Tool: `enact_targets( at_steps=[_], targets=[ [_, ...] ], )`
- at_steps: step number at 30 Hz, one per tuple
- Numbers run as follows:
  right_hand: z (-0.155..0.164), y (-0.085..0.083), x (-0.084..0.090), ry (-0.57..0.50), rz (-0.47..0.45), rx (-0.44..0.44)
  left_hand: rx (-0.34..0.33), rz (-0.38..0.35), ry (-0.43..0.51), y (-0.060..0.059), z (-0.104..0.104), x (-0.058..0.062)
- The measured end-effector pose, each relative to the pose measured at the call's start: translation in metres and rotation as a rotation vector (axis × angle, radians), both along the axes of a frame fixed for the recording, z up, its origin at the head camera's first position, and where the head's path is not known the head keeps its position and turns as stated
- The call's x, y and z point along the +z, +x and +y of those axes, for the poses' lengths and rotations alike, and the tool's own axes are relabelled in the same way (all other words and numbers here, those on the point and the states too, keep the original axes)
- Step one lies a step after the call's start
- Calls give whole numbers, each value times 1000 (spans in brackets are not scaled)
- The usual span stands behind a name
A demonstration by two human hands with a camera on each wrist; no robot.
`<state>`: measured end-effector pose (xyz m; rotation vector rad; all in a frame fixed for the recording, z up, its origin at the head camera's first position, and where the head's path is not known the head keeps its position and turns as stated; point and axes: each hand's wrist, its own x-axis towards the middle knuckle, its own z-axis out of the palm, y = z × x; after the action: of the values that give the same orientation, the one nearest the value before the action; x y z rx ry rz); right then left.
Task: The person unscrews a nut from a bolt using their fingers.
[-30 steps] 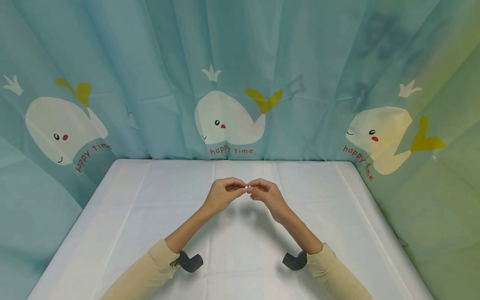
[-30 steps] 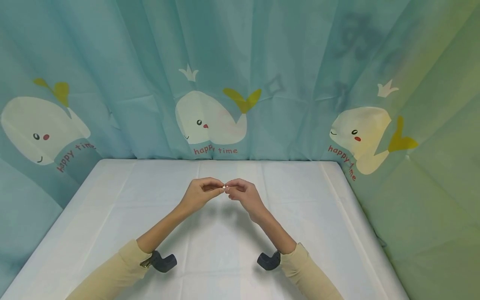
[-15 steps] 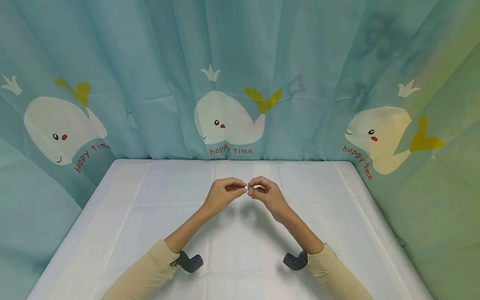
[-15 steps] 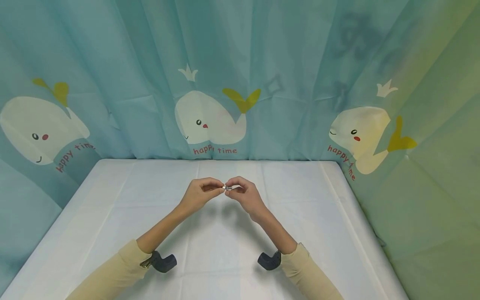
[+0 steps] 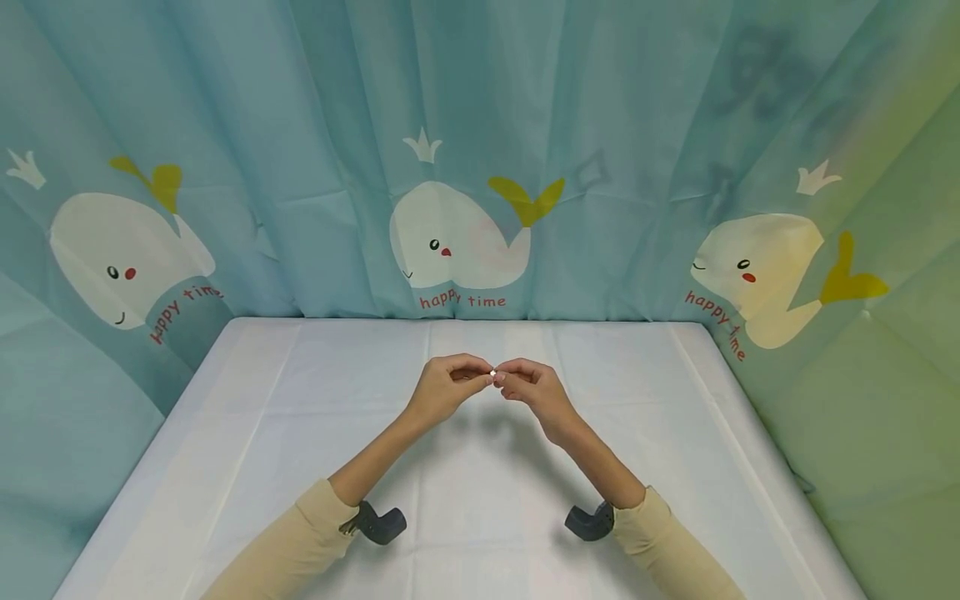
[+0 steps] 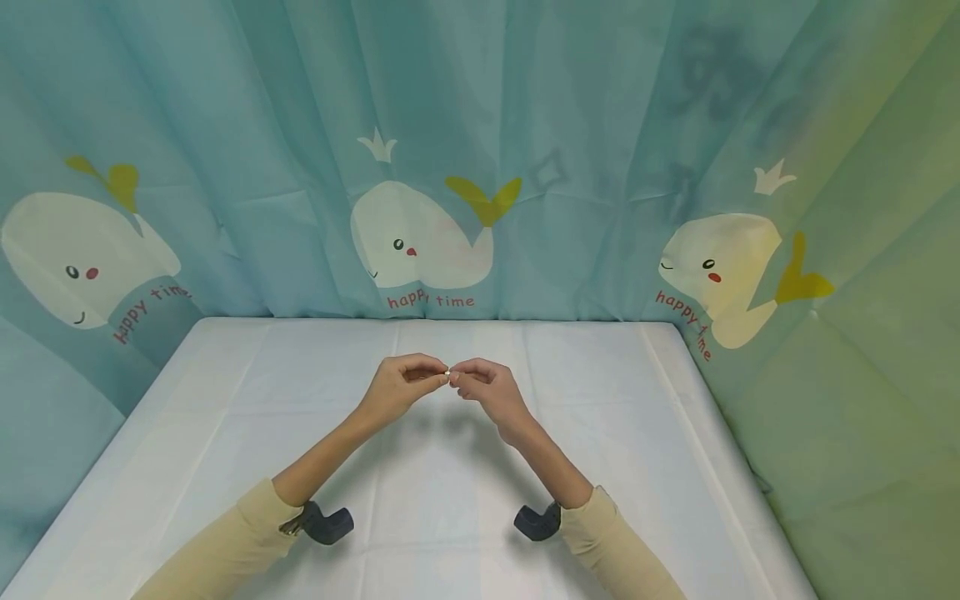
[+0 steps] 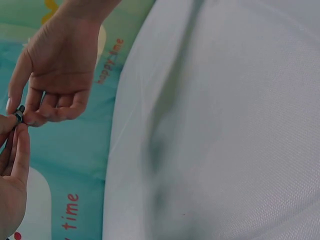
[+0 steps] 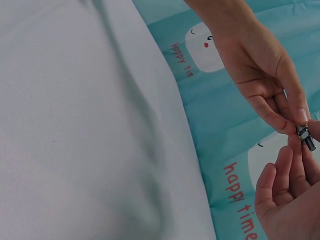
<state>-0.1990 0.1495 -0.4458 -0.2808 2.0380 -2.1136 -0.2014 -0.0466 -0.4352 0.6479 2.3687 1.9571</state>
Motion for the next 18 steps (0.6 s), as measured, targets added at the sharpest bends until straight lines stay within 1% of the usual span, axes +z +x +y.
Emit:
enact_targets(
  at_steps=[6,11,15,18],
  targets=[
    [1,2,0,-12,56,22,-3,-1,6,0,1,0],
    [1,2,1,-21,85,36,-10,6,3,0,1,0],
    [2,2,2,-15,76,42,-12,5,2,-1,1,-1],
    [2,2,2,-3,36,33,-3,-4,5,-1,1,0]
  ],
)
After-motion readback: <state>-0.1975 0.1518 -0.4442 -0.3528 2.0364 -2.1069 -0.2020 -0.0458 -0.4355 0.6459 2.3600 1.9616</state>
